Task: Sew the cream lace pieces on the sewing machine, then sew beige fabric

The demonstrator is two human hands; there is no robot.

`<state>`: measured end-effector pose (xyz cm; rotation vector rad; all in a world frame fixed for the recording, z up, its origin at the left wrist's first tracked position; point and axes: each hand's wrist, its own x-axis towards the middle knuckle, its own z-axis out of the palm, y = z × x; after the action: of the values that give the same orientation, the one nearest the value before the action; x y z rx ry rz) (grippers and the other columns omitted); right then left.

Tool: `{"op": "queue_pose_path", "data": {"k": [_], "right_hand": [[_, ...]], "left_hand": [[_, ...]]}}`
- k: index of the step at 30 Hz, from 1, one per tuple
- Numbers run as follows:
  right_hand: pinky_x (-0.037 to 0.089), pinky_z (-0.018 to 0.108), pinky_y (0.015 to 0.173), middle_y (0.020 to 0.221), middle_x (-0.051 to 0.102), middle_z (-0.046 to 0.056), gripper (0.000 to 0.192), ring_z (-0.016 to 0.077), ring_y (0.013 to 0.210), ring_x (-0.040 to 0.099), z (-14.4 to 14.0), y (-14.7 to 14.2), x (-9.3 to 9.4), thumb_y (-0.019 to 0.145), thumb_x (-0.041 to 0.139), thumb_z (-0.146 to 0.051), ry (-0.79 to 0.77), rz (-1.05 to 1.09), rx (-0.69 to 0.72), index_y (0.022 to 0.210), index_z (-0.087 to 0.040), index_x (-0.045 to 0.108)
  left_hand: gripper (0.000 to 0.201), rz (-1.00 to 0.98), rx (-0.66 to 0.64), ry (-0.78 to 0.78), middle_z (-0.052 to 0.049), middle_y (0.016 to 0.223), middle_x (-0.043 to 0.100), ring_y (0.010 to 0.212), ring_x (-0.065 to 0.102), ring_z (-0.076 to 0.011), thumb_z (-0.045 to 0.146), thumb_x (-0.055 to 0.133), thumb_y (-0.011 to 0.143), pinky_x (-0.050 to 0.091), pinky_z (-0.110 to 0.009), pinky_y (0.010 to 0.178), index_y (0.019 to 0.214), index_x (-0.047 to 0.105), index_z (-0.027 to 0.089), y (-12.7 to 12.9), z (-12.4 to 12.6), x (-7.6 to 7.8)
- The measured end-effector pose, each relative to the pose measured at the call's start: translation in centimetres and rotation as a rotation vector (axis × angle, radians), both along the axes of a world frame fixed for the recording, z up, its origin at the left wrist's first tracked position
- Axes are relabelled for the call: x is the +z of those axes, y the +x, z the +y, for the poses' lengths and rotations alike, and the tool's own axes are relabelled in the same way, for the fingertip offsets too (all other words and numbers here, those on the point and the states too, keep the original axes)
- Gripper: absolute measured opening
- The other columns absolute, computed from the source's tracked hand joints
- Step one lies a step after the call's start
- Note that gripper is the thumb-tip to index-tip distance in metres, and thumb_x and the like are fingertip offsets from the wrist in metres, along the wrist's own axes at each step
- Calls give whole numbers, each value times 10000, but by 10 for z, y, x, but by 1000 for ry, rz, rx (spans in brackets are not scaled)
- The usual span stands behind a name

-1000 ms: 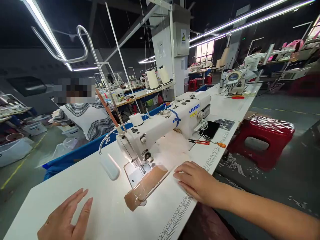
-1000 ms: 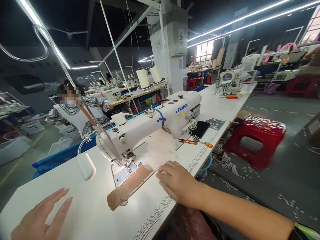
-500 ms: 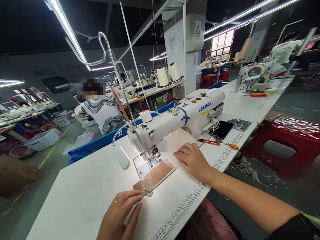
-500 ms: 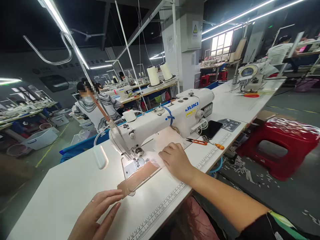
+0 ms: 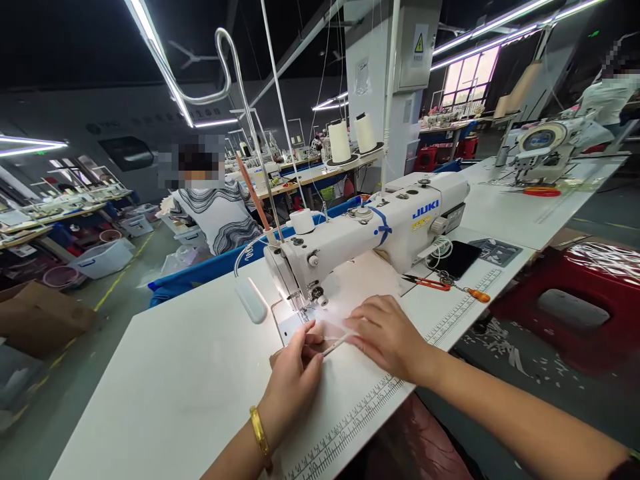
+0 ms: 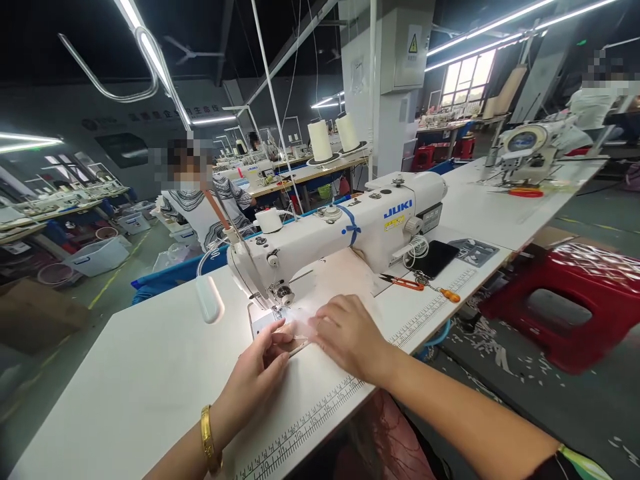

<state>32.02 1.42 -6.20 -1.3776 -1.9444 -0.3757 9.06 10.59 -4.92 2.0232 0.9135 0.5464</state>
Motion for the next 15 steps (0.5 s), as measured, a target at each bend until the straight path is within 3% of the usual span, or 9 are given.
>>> {"op": "queue_pose_path", "data": {"k": [2,5,7,9,10,12,15], "right_hand": [[360,417,867,1019,742,80,237,271,992,556,1,-8,-5,1028,712,-376,-97,-107,48,1160,-181,689],[337,390,797,910,713,65,123,242,898,541,3,-19,-8,1031,663,-222,-251,-142,28,918,-178,678],[343,378,805,905,694,51,178,220,880,538,1,-22,0,1041,583,-147,-293,0,105,882,-180,656],[373,363,829,905,672,31,167,205,885,549,-5,-23,13,1059,572,-224,-327,278,242,916,-191,651],[392,348,823,891,657,21,185,197,875,556,-8,-22,19,1067,572,-287,-369,444,295,921,-198,643],[422,318,777,851,633,6,256,185,830,567,-12,-19,29,1076,555,-411,-496,767,342,928,-209,609],[468,320,770,854,664,19,371,187,790,586,-10,-10,28,1089,477,-540,-677,1006,356,935,-213,559]], "left_hand": [[593,-17,-3,-7,-95,1168,729,972,709,-240,296,583,865,576,-448,951,1451,545,218,4,1,-3],[611,3,6,60,-68,1069,703,893,660,-231,247,600,822,563,-426,892,1432,602,246,6,-1,-5],[585,24,19,133,-66,1022,668,882,621,-243,269,659,806,548,-417,853,1392,668,280,6,-6,-2],[382,12,16,159,-88,1041,647,954,600,-274,354,727,821,532,-399,837,1193,780,286,5,-10,5],[282,-6,10,133,-102,1087,644,979,593,-280,412,747,834,526,-387,833,1071,806,270,4,-11,9],[302,-54,-4,-16,-107,1164,638,943,591,-256,514,761,849,517,-359,807,951,784,230,0,-13,18],[443,-126,-25,-330,-60,981,640,801,550,-190,617,779,829,474,-307,739,904,701,187,-9,-11,28]]}}
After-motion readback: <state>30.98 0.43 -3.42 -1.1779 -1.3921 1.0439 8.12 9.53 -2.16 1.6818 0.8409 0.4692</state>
